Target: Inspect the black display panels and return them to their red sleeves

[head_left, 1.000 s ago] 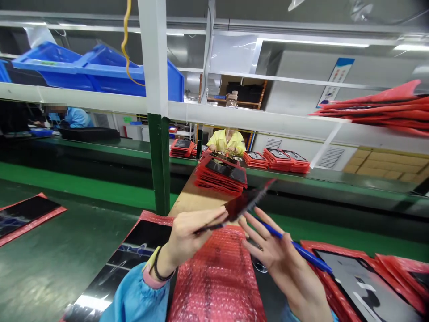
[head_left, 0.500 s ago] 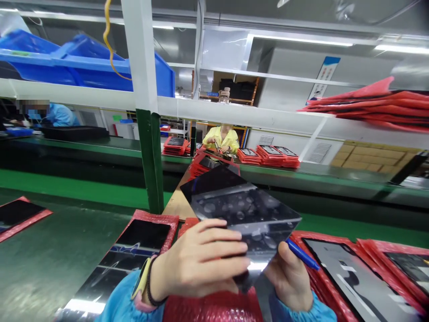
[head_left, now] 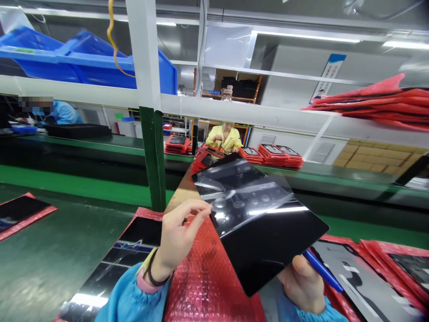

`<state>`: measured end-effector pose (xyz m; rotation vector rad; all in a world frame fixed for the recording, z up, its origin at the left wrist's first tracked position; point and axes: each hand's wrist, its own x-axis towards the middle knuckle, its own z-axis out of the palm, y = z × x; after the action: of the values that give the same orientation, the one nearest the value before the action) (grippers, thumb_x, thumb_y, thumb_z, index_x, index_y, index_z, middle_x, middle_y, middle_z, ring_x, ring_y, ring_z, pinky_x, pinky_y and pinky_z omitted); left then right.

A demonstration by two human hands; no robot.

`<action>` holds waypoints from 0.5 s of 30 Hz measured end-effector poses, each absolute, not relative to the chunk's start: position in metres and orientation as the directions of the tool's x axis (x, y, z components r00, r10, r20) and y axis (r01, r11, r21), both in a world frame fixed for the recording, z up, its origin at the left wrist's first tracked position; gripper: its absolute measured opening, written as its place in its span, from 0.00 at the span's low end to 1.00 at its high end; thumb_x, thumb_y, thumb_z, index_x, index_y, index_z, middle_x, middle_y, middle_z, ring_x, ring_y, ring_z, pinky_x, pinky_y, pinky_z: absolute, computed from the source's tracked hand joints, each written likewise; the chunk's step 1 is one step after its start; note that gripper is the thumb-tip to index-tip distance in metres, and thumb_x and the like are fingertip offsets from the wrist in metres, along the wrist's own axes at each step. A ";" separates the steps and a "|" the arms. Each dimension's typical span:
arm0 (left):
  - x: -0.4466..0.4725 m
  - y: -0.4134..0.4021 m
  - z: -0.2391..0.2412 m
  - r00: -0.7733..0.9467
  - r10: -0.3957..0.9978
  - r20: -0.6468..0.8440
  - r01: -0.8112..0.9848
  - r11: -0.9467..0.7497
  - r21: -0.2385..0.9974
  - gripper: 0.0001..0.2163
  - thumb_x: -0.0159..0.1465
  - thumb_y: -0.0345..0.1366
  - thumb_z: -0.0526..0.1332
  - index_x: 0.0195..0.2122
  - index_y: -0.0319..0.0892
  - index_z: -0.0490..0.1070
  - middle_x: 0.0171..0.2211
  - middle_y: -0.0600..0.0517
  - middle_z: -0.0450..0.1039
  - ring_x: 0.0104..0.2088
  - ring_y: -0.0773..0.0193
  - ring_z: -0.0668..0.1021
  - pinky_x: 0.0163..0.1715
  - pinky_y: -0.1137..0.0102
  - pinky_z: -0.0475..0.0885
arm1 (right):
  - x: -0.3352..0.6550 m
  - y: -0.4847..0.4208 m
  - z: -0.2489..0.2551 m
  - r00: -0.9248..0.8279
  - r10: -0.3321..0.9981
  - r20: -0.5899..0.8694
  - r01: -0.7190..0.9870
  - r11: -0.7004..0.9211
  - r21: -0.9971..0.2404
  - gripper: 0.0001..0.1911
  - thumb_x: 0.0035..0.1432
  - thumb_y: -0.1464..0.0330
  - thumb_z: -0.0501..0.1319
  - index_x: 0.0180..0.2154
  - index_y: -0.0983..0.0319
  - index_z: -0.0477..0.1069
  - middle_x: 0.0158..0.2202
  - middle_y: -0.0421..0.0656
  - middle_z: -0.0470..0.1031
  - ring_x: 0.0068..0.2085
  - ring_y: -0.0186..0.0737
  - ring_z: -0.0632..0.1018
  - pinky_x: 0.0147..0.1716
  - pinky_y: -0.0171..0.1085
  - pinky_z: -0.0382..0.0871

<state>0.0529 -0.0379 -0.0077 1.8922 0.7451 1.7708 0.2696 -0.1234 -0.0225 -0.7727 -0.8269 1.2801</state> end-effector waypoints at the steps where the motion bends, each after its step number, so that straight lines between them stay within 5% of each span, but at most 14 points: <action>1: 0.053 -0.035 -0.007 -0.010 0.710 0.704 0.073 -0.701 0.709 0.04 0.64 0.33 0.61 0.33 0.44 0.74 0.28 0.53 0.76 0.28 0.67 0.77 0.29 0.73 0.72 | 0.269 -0.125 -0.021 0.093 0.993 0.067 -0.492 0.104 -0.864 0.16 0.39 0.49 0.71 0.32 0.46 0.81 0.38 0.41 0.83 0.45 0.61 0.80 0.50 0.56 0.72; 5: 0.055 -0.028 -0.002 0.078 0.884 0.461 -0.204 -0.439 0.875 0.08 0.66 0.40 0.58 0.32 0.44 0.67 0.23 0.58 0.64 0.22 0.71 0.69 0.24 0.76 0.67 | 0.266 -0.127 -0.015 0.154 0.985 0.078 -0.459 0.141 -0.877 0.18 0.34 0.47 0.72 0.30 0.44 0.81 0.35 0.39 0.83 0.43 0.63 0.81 0.51 0.59 0.70; 9: 0.061 -0.026 -0.001 0.254 0.918 0.303 -0.578 -0.108 0.809 0.08 0.62 0.40 0.63 0.30 0.43 0.67 0.26 0.58 0.63 0.25 0.72 0.68 0.26 0.78 0.68 | 0.264 -0.124 -0.019 0.205 0.973 0.108 -0.469 0.195 -0.861 0.16 0.32 0.49 0.73 0.27 0.47 0.81 0.30 0.38 0.83 0.36 0.61 0.82 0.53 0.58 0.69; 12: 0.067 -0.026 -0.004 0.074 0.965 0.251 -0.709 -0.126 0.693 0.06 0.59 0.38 0.66 0.31 0.43 0.71 0.29 0.57 0.67 0.30 0.72 0.71 0.31 0.78 0.69 | 0.260 -0.121 -0.025 0.140 0.986 0.090 -0.512 0.150 -0.846 0.15 0.33 0.51 0.74 0.27 0.47 0.81 0.29 0.38 0.83 0.35 0.60 0.83 0.54 0.58 0.67; 15: 0.068 -0.027 -0.005 -0.218 0.965 0.144 -0.729 -0.260 0.633 0.04 0.58 0.35 0.66 0.33 0.42 0.75 0.35 0.55 0.72 0.38 0.70 0.74 0.41 0.78 0.69 | 0.252 -0.114 -0.029 0.108 0.990 0.095 -0.536 0.138 -0.833 0.18 0.36 0.54 0.75 0.33 0.48 0.81 0.31 0.39 0.84 0.45 0.59 0.81 0.57 0.56 0.64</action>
<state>0.0679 -0.0274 -0.0050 0.6228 0.5234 1.7587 0.2522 -0.1144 -0.0289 -0.7343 -0.7853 1.2846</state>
